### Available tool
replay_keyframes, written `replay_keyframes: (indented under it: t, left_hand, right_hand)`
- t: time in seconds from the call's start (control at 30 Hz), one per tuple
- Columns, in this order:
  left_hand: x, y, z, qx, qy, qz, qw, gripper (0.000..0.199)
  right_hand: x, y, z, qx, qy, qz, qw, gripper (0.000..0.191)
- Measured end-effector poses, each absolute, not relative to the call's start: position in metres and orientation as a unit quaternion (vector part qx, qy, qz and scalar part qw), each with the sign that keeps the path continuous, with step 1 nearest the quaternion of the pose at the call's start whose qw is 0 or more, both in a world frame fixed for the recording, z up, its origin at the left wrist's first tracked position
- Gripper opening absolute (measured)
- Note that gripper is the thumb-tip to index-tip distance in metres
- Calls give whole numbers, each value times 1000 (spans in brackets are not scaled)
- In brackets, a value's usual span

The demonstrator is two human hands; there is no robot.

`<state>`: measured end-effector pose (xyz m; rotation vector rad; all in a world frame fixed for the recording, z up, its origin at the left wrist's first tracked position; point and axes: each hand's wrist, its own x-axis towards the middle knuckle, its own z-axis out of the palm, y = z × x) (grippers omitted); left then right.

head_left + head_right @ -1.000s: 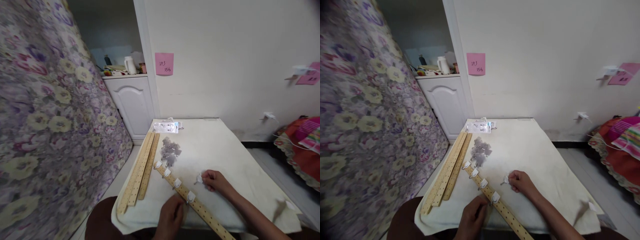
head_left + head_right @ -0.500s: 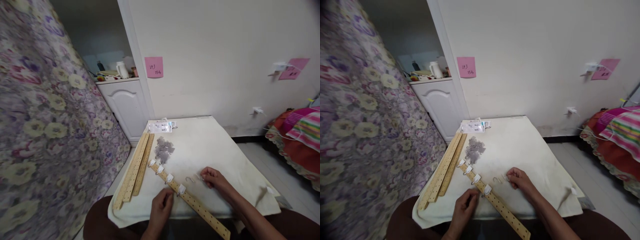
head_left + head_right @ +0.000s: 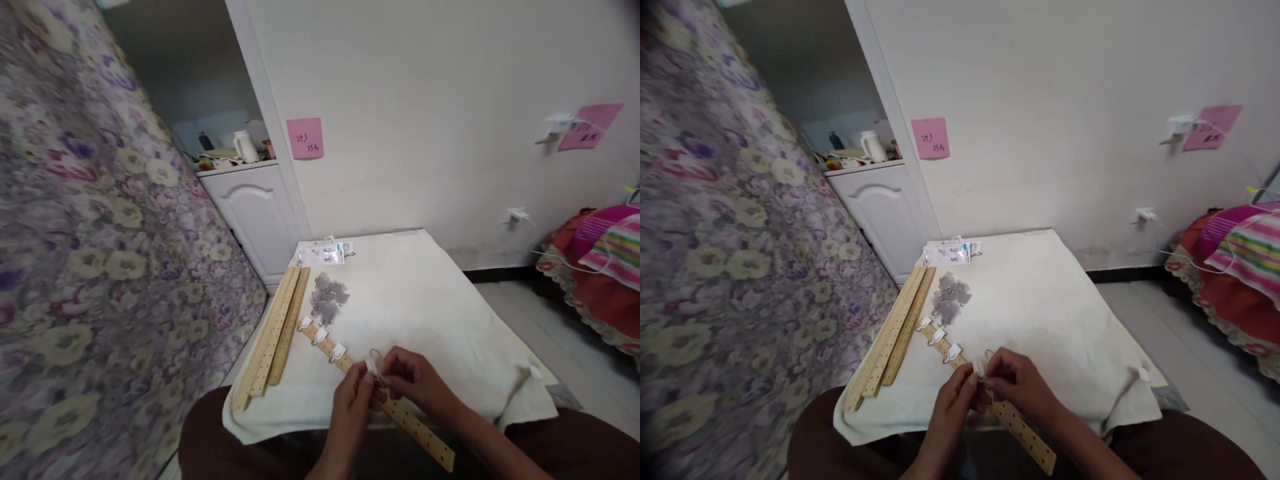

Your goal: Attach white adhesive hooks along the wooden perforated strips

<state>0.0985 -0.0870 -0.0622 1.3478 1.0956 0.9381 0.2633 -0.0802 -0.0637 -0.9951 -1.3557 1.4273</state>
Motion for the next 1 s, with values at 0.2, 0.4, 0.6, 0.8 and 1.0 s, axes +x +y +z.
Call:
replay_keyframes:
  t: [0.2,0.4,0.6,0.8,1.0]
  left_hand:
    - [98,-83,-73,518,465,393,601,34]
    - [95,-83,-79,469,460,377,653,34]
    - [93,-88,-82,489,435,330,680,38]
    - [92,-99,-95,512,452,286,672,45]
    - [76,-103,-114,494,472,279,674,52]
  right_hand:
    - [255,-89,-66,-465,-647,445,409,7]
    - [261,-86,-64,-474,-597,477,438,12]
    - [266,-78,-79,-495,-596,480,412,16]
    - [268,-82,-94,-457,-561,611,320,17]
    - [275,-80,-99,-468,-528,629,327,17]
